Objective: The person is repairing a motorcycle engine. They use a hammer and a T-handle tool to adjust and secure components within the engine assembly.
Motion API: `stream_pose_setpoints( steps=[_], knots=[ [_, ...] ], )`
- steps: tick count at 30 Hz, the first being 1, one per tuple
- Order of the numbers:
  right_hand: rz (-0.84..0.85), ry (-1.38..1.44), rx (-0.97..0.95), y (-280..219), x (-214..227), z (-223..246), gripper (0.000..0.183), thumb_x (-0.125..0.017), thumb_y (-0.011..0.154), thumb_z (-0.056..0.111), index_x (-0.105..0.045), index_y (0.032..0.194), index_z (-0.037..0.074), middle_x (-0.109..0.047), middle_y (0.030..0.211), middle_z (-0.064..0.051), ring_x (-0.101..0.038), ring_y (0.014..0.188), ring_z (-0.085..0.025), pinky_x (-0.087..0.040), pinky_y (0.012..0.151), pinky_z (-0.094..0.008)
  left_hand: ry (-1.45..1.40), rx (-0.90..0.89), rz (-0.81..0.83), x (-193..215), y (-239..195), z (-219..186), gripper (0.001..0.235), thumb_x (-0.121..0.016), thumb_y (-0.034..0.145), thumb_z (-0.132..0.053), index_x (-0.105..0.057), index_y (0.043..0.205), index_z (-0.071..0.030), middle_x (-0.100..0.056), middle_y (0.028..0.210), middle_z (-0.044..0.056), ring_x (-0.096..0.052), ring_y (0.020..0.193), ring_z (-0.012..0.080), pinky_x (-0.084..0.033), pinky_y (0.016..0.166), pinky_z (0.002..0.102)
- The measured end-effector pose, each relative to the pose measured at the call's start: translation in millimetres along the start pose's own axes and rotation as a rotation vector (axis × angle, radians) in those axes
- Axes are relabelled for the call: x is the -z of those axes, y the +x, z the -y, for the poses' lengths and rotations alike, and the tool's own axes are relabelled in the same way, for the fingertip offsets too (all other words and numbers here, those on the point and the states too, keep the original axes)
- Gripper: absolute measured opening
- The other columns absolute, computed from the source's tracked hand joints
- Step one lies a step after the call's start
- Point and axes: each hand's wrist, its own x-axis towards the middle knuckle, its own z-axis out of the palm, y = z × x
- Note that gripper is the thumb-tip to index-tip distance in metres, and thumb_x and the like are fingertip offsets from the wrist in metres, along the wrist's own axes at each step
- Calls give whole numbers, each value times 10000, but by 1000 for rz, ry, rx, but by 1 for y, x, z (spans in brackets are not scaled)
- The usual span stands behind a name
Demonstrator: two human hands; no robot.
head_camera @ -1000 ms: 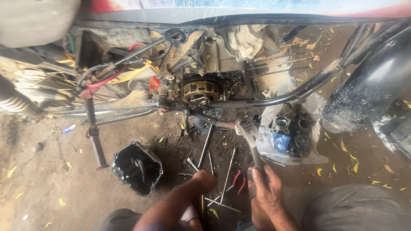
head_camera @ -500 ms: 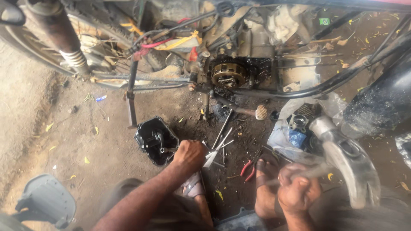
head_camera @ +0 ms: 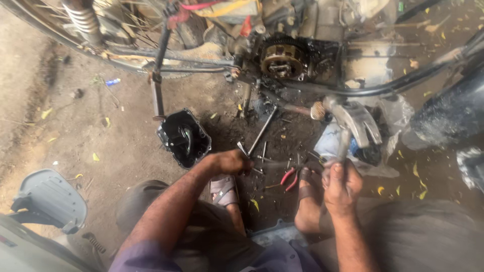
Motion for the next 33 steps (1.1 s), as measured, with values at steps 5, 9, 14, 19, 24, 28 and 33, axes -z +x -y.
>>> stream_pose_setpoints(
  steps=[5,9,14,19,24,28,33],
  knots=[
    [17,6,-42,4,-5,-1,383,-564,1079,386,-585,968,20,-487,677,22,-437,563,-42,-344,503,-204,-295,67,-268,3,-30,-34,356,-510,1066,-391,-711,1199,-129,-660,942,111,-541,832,239,-481,752,429],
    [8,-152,-34,-1,0,-8,410,-568,1082,409,-603,952,22,-486,674,18,-423,573,-53,-330,516,-215,-55,-21,-511,18,-45,-40,379,-535,1035,-370,-737,1113,-60,-691,791,103,-661,757,202,-527,775,417],
    [-101,18,66,-29,4,-53,414,-562,1078,416,-607,929,32,-503,685,5,-452,577,-77,-358,517,-242,-243,94,-539,27,-39,-21,427,-514,1065,-404,-753,1043,-50,-681,750,77,-656,748,175,-546,777,415],
    [-94,-269,-202,-58,-10,-121,429,-558,1073,414,-619,874,38,-518,664,-17,-473,562,-105,-379,507,-277,-44,-218,-754,16,-23,-10,343,-608,978,-337,-756,1045,-35,-710,879,242,-694,837,413,-554,763,515],
    [10,-463,-364,-45,-41,-155,449,-555,1067,411,-631,819,45,-533,643,-39,-493,546,-132,-400,496,-312,47,-28,-852,26,-63,-20,351,-576,1008,-361,-716,1066,-44,-735,958,283,-704,936,461,-560,834,534],
    [2,-389,-348,-19,-34,-114,419,-572,1052,404,-630,834,51,-535,667,-43,-497,565,-138,-414,499,-337,123,-61,-930,34,-105,-68,345,-515,1028,-386,-664,1082,-80,-729,900,246,-708,863,448,-545,786,567],
    [-23,-708,131,34,-3,20,313,-597,1014,318,-689,892,44,-630,687,-87,-585,631,-227,-471,602,-407,194,-112,-1097,63,-122,-122,324,-506,1031,-361,-657,1077,-79,-707,841,239,-705,797,454,-545,710,581]
  ],
)
